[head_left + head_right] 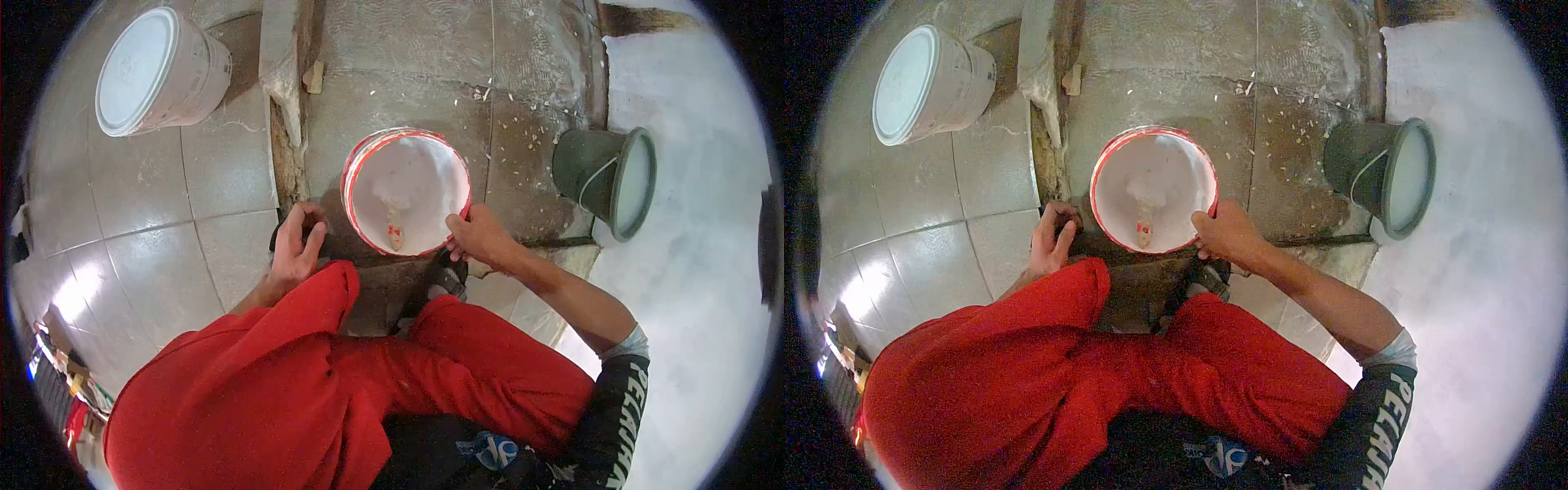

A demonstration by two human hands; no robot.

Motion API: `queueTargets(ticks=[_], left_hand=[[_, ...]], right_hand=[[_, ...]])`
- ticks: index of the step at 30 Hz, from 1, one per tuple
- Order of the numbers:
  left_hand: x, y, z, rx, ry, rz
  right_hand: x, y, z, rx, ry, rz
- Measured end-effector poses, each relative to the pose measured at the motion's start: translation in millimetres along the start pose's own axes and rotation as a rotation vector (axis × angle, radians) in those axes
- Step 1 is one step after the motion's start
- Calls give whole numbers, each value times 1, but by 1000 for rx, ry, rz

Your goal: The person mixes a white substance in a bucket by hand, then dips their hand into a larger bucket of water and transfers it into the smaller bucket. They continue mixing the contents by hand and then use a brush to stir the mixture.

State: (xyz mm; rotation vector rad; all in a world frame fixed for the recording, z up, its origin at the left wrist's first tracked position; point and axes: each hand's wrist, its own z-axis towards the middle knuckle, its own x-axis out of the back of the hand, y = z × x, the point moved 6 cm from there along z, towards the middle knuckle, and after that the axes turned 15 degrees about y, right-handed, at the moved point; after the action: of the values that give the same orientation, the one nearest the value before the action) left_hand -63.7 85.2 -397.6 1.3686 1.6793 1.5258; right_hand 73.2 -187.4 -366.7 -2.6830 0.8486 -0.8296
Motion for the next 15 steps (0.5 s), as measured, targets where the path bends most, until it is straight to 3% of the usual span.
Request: queueTargets(ticks=[15], left_hand=[[4, -3, 0, 26, -26, -47]], right_hand=[[2, -1, 3, -81, -33, -37]])
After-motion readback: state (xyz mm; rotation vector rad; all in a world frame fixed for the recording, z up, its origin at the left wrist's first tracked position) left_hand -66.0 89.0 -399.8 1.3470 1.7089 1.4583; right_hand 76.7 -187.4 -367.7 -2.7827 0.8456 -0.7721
